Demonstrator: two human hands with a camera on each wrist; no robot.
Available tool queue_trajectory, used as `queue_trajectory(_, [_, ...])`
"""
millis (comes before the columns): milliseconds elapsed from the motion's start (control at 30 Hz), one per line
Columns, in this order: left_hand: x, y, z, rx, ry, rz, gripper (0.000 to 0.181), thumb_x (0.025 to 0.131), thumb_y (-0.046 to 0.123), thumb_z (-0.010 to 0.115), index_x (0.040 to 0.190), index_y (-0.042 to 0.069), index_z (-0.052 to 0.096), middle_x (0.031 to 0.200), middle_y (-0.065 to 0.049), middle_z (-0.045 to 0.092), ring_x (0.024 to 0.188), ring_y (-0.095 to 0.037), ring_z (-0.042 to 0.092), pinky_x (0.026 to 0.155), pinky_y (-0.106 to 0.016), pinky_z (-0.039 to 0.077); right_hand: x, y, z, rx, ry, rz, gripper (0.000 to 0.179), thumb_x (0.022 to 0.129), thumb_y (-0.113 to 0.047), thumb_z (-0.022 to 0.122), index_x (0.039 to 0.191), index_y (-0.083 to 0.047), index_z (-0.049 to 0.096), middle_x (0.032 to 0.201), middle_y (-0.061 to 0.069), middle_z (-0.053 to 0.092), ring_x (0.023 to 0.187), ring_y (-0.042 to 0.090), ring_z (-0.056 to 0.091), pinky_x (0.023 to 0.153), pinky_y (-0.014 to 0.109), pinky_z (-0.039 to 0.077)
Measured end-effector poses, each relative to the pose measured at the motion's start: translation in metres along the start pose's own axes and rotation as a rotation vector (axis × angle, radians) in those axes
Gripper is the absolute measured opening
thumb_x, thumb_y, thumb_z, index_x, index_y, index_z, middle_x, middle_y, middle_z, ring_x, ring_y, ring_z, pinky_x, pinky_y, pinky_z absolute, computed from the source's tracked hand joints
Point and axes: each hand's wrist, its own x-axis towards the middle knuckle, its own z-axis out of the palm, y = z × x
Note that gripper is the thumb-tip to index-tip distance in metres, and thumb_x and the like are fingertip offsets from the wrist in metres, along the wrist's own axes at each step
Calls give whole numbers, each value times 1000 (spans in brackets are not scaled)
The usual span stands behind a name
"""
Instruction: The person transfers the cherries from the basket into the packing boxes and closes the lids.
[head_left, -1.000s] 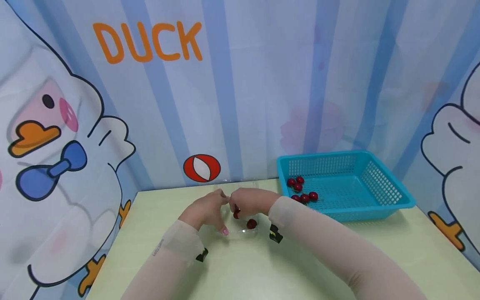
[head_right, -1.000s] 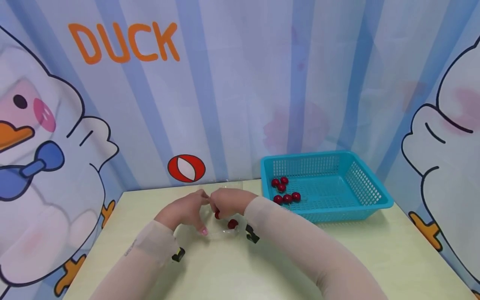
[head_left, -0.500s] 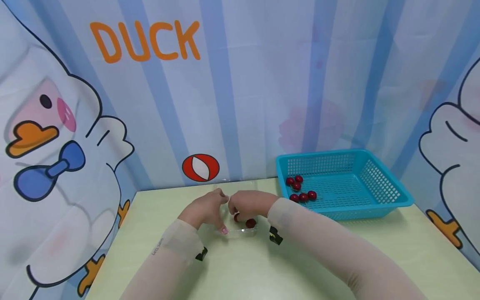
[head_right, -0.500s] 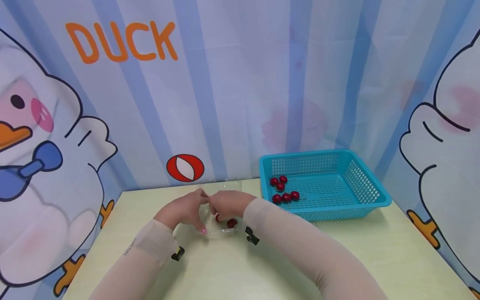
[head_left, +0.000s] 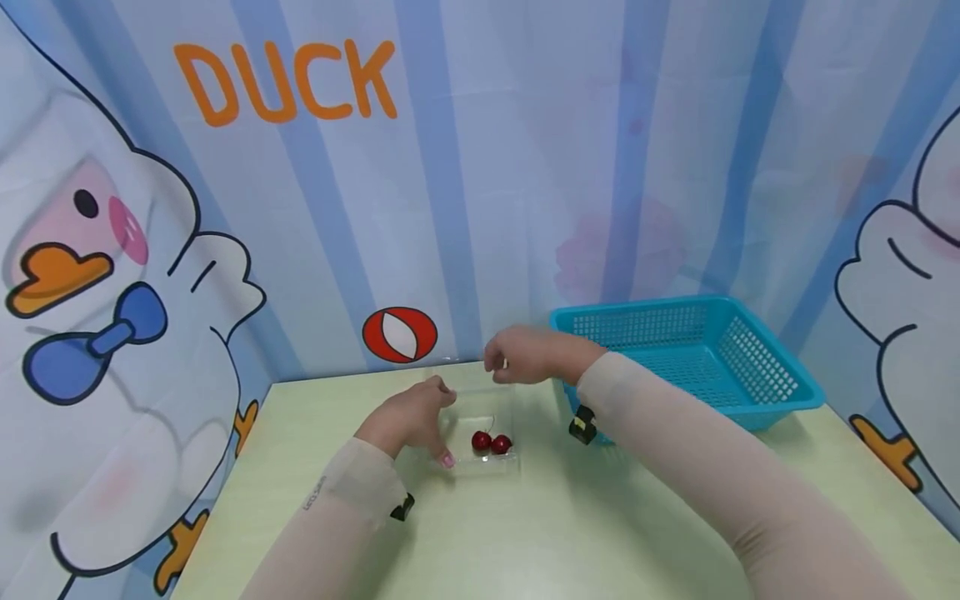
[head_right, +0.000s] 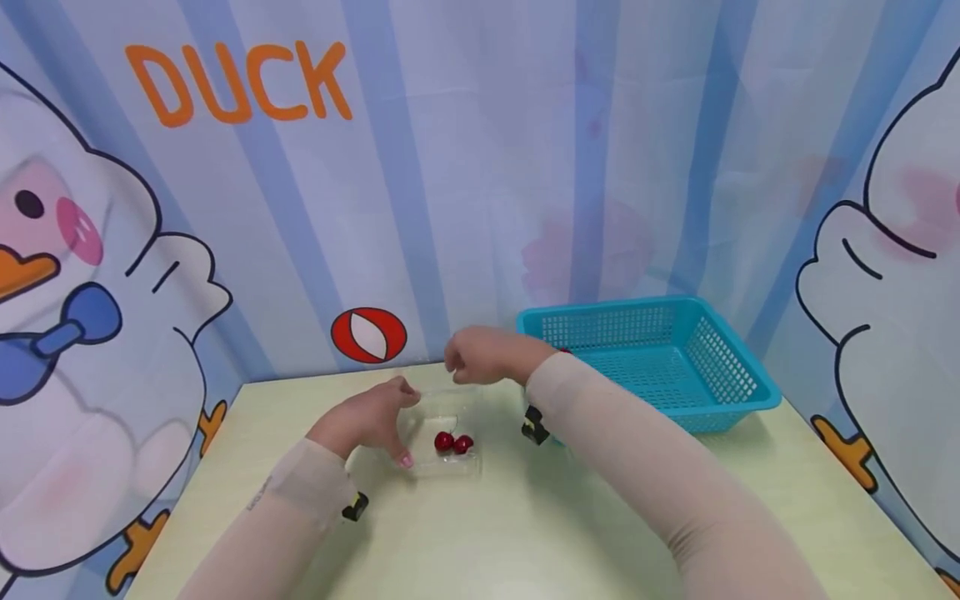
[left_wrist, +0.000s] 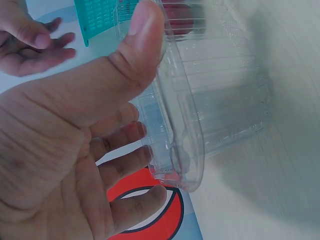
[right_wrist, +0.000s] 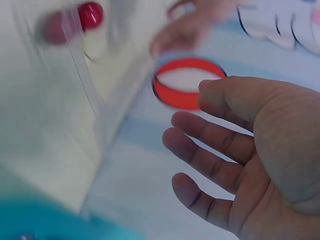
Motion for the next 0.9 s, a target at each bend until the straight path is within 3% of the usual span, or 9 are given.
queue_trajectory(167, [1,1,-3,6,11,4,110,72,32,111,168,21,58,167,-7,55,149,-33,59,119,-58,60,-22,29,-35,-9,37,84,33,117,-22,65,144,-6,75,145,13,76,139,33,71,119,51,60])
queue_trajectory(333, [0,2,-2,0,8,-11,109,73,31,111,168,22,59,168,-7,55,151,-34,57,119,-59,60,-34,66,-48,26,56,165,32,115,-18,66,141,-2,76,145,19,75,137,39,71,115,55,62])
queue_trajectory(667, [-4,3,0,13,-3,-34,109,72,31,111,167,22,60,168,-6,55,150,-33,57,120,-59,59,-33,132,-20,50,-41,343,37,113,-19,67,142,1,76,148,22,74,137,41,71,110,56,64])
queue_trajectory(833, [-3,3,0,19,2,-32,109,71,31,111,167,22,59,168,-6,55,150,-33,58,120,-58,59,-30,153,-10,42,-59,380,39,113,-18,65,147,1,73,152,22,72,137,39,70,110,56,64])
queue_trajectory(900, [-3,3,0,15,9,-32,109,72,31,111,167,23,60,168,-6,55,150,-33,58,119,-58,60,-29,157,-8,46,-64,389,37,112,-16,63,143,1,74,144,22,74,128,35,71,107,54,64])
